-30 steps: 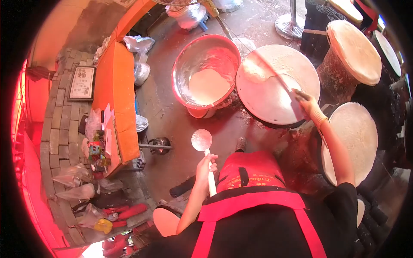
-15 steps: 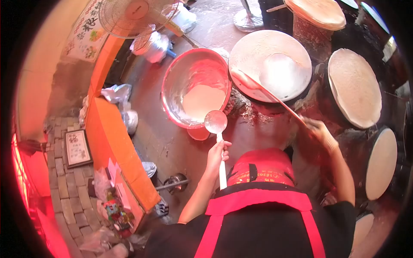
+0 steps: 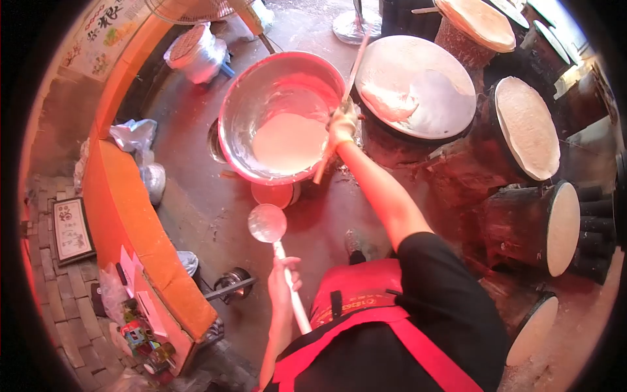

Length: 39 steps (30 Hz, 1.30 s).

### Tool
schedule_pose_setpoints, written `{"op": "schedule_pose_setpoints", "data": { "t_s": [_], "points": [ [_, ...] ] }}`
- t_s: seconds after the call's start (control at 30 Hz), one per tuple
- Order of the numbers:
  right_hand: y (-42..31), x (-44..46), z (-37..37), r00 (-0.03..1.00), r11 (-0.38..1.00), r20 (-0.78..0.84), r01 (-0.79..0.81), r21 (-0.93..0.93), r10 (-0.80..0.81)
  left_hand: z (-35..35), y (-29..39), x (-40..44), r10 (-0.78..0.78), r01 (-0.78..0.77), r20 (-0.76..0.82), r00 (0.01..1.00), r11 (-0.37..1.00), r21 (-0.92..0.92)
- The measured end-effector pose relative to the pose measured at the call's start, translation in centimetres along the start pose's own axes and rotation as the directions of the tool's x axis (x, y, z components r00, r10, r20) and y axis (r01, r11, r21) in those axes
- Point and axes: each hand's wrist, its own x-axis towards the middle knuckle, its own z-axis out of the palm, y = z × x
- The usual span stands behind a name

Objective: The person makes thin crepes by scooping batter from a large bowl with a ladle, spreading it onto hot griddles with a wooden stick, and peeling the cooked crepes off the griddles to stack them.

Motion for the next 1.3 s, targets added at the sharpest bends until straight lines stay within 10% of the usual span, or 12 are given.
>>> {"op": "schedule_pose_setpoints", "data": {
  "t_s": [0.07, 0.2, 0.47, 0.57, 0.7, 0.93, 1.0, 1.13, 1.3],
  "points": [
    [5.8, 1.5, 1.4, 0.985, 0.996, -0.159, 0.054, -0.068, -0.065, -2.0, -0.3, 0.0, 0.020, -0.019, -0.027, 0.999, 0.999, 0.037],
    [-2.2, -9.7, -6.8, 0.973, 0.913, 0.040, -0.227, 0.339, 0.227, -2.9, -0.6, 0.5, 0.048, -0.047, -0.009, 0.999, 0.995, 0.086],
    [-11.9, -10.8, -22.9, 0.946, 0.944, -0.004, -0.324, 0.063, 0.325, 0.8, -1.1, 1.8, 0.035, -0.036, 0.108, 0.993, 0.999, 0.007],
    [-10.8, -6.3, -24.4, 0.882, 0.696, 0.285, -0.471, 0.542, 0.376, 3.2, -1.2, 1.6, 0.018, -0.013, 0.156, 0.988, 0.999, -0.035],
    [-13.2, -10.2, -23.5, 0.870, 0.922, 0.314, -0.329, -0.205, 0.381, 7.7, -0.9, 1.0, 0.002, 0.015, 0.189, 0.982, 0.996, -0.085],
    [-18.8, -6.3, -38.7, 0.811, 0.842, 0.236, -0.537, -0.062, 0.535, 15.1, -2.3, 0.2, 0.031, -0.033, 0.156, 0.987, 0.999, 0.011],
    [-15.1, -1.0, -41.3, 0.742, 0.789, 0.429, -0.606, 0.098, 0.516, 17.5, -3.0, 0.0, 0.042, -0.039, 0.188, 0.981, 0.999, -0.015],
    [-18.3, -2.7, -37.9, 0.724, 0.842, 0.432, -0.428, -0.329, 0.537, 22.8, -3.4, -0.7, 0.054, -0.056, 0.223, 0.973, 0.998, 0.001],
    [-21.6, 3.6, -46.5, 0.674, 0.750, 0.336, -0.548, -0.369, 0.658, 26.6, -4.5, -1.9, 0.076, -0.076, 0.229, 0.970, 0.997, -0.009]
  ]
}}
